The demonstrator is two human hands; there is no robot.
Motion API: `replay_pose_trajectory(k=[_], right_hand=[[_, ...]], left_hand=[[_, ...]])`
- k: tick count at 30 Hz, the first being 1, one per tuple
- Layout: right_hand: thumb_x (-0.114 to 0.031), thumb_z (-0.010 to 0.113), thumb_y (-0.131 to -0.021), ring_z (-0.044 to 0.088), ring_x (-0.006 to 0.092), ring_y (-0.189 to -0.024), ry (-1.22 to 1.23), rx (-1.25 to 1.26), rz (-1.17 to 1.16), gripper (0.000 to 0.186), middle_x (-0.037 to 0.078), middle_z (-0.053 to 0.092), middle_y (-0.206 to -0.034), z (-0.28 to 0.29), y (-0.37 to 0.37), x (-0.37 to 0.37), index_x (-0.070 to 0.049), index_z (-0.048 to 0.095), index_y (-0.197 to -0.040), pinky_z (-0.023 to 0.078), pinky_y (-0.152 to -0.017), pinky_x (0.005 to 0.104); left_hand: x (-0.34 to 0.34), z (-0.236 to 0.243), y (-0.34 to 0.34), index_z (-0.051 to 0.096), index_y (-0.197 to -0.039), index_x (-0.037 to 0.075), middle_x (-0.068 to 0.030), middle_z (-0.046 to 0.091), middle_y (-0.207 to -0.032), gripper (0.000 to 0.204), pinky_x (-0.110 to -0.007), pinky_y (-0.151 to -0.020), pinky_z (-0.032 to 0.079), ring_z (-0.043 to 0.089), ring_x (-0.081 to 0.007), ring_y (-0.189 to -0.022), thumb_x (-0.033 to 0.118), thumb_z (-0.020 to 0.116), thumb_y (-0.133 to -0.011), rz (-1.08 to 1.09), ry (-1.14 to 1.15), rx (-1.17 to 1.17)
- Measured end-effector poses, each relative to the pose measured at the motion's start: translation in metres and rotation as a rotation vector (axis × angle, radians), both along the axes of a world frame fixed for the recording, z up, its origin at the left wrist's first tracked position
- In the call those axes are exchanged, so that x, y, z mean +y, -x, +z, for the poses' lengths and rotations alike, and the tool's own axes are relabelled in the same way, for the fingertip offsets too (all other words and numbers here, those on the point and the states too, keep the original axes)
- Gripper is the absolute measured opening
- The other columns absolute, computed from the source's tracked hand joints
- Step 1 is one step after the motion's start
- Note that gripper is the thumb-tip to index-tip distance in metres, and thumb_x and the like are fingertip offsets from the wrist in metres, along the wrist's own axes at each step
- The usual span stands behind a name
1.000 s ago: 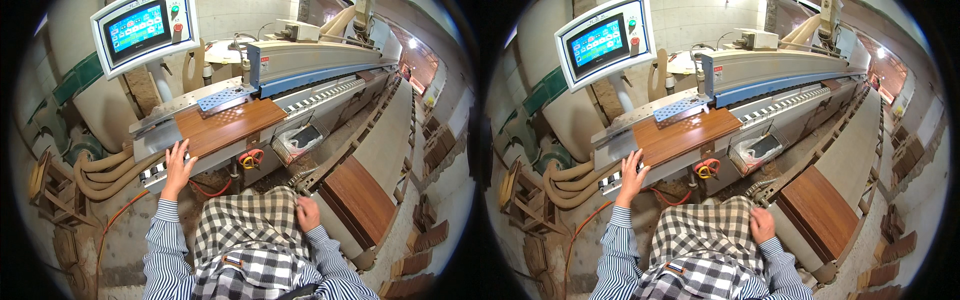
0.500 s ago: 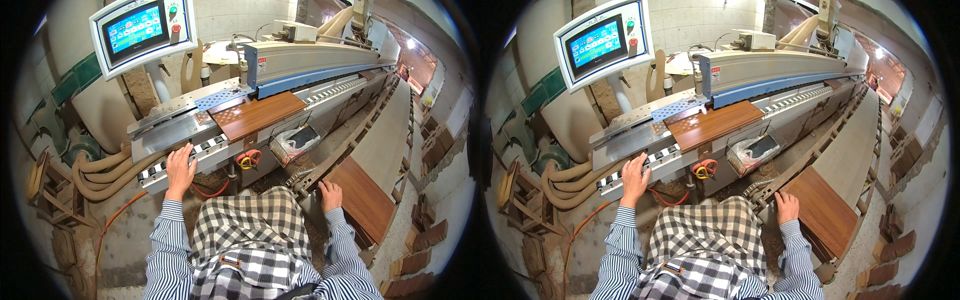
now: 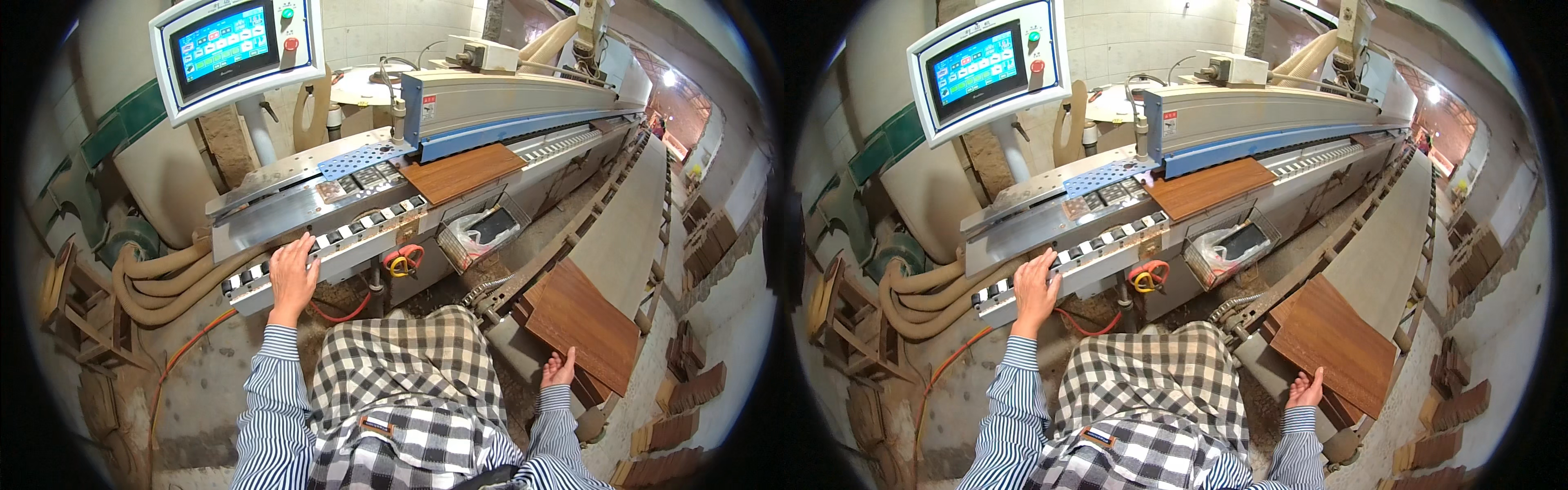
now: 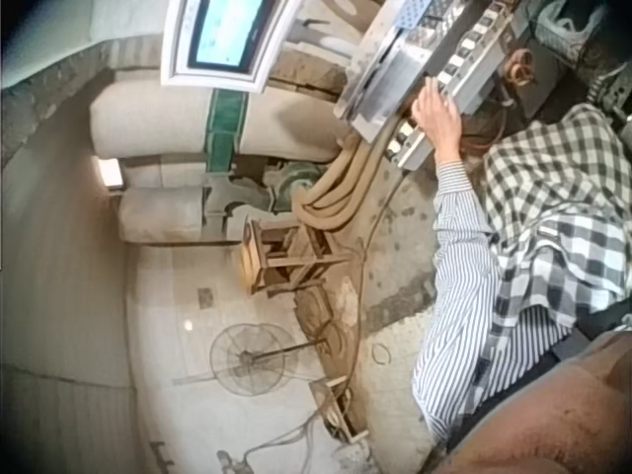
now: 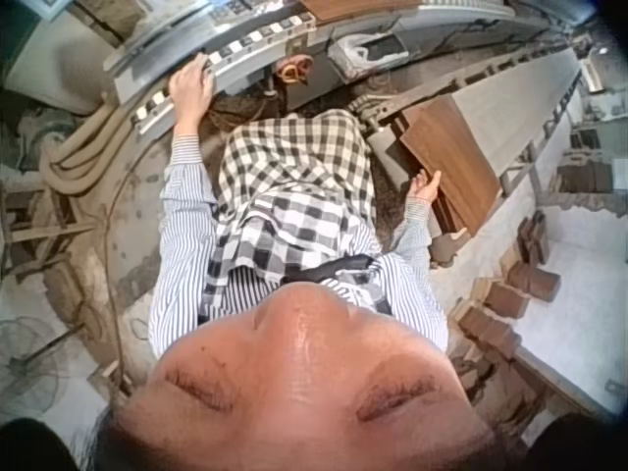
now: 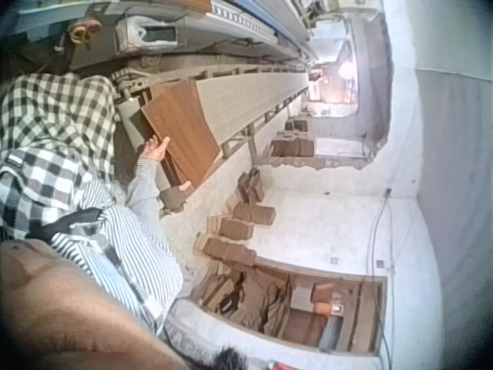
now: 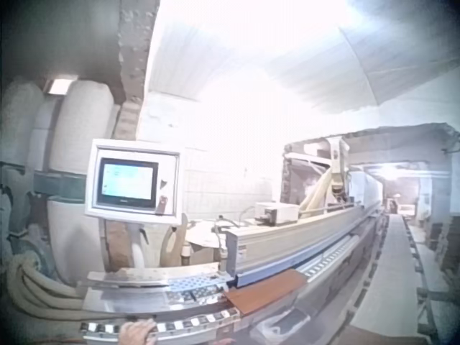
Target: The person repeatedly places wooden planks onto a conveyor belt of a woodworking machine, allowing them to pass through the processing area. The person then retrieves the planks and stacks them. The task is performed one at a time in a repetitive loop.
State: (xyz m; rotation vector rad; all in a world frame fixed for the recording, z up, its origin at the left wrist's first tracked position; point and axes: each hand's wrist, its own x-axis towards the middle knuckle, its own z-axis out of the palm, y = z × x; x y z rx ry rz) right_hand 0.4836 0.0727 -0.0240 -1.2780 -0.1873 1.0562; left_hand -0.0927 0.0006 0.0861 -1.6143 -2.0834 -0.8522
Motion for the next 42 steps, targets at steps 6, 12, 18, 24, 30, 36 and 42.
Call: replay_pose_trajectory(k=[6, 12, 18, 24, 30, 36, 42], right_hand=[[-0.038, 0.064, -0.093, 0.060, 0.0127, -0.059, -0.096, 0.123, 0.318, 0.028, 0.006, 0.068, -0.077, -0.019, 0.004, -0.015, -0.010, 0.061, -0.095, 0.049, -0.054, 0.0280], [-0.054, 0.069, -0.084, 0.054, 0.0152, -0.065, -0.049, 0.208, 0.001, 0.046, 0.000, 0.064, -0.094, 0.003, 0.032, -0.038, -0.015, 0.060, -0.107, 0.045, -0.061, 0.0299], [-0.039, 0.075, -0.085, 0.047, 0.0096, -0.060, -0.145, 0.172, 0.015, 0.032, -0.003, 0.059, -0.084, 0.012, 0.030, -0.038, -0.016, 0.061, -0.101, 0.042, -0.057, 0.0256], [-0.026, 0.070, -0.091, 0.056, 0.0112, -0.060, -0.288, 0.290, 0.330, 0.020, -0.001, 0.067, -0.091, 0.059, 0.087, -0.046, -0.012, 0.063, -0.104, 0.049, -0.057, 0.0258], [-0.022, 0.066, -0.093, 0.064, 0.0132, -0.081, -0.347, 0.270, 0.771, 0.024, 0.004, 0.067, -0.101, 0.078, 0.168, -0.027, -0.005, 0.063, -0.111, 0.053, -0.060, 0.0273], [-0.019, 0.067, -0.093, 0.063, 0.0134, -0.090, -0.235, 0.335, 1.131, 0.028, 0.003, 0.066, -0.107, 0.100, 0.283, -0.008, -0.004, 0.062, -0.116, 0.056, -0.065, 0.0273], [-0.023, 0.062, -0.097, 0.066, 0.0177, -0.091, -0.165, 0.430, 1.454, 0.025, 0.007, 0.066, -0.104, 0.106, 0.362, 0.002, -0.004, 0.060, -0.113, 0.057, -0.076, 0.0315]], left_hand=[[0.003, 0.002, -0.002, 0.056, -0.130, 0.012, -0.0045, 0.057, -0.137, 0.045, -0.044, -0.109, 0.032, 0.052, -0.0227, -0.125, 0.021, 0.066, -0.087, -0.005, -0.015, 0.004], [0.000, 0.001, 0.000, 0.055, -0.130, 0.012, -0.0048, 0.057, -0.137, 0.045, -0.044, -0.110, 0.032, 0.052, -0.0228, -0.126, 0.021, 0.067, -0.087, -0.005, -0.001, -0.003], [0.000, 0.002, 0.000, 0.054, -0.132, 0.012, -0.0064, 0.056, -0.138, 0.047, -0.045, -0.111, 0.030, 0.049, -0.0242, -0.128, 0.022, 0.066, -0.087, -0.029, 0.006, -0.033], [-0.019, 0.007, -0.004, 0.051, -0.137, 0.011, -0.0101, 0.053, -0.141, 0.053, -0.051, -0.116, 0.022, 0.042, -0.0310, -0.136, 0.030, 0.065, -0.089, -0.086, 0.041, -0.117], [-0.074, 0.028, -0.064, 0.047, -0.142, 0.011, -0.0111, 0.045, -0.149, 0.067, -0.055, -0.117, 0.017, 0.036, -0.0316, -0.141, 0.044, 0.067, -0.087, -0.284, 0.025, -0.248], [-0.121, 0.037, -0.086, 0.052, -0.136, 0.008, -0.0130, 0.049, -0.144, 0.071, -0.056, -0.116, 0.021, 0.039, -0.0345, -0.138, 0.045, 0.074, -0.079, -0.232, 0.092, -0.092], [-0.132, 0.013, -0.040, 0.059, -0.127, 0.005, -0.0117, 0.060, -0.132, 0.054, -0.053, -0.116, 0.023, 0.047, -0.0313, -0.132, 0.035, 0.073, -0.084, 0.062, -0.050, -0.072]])
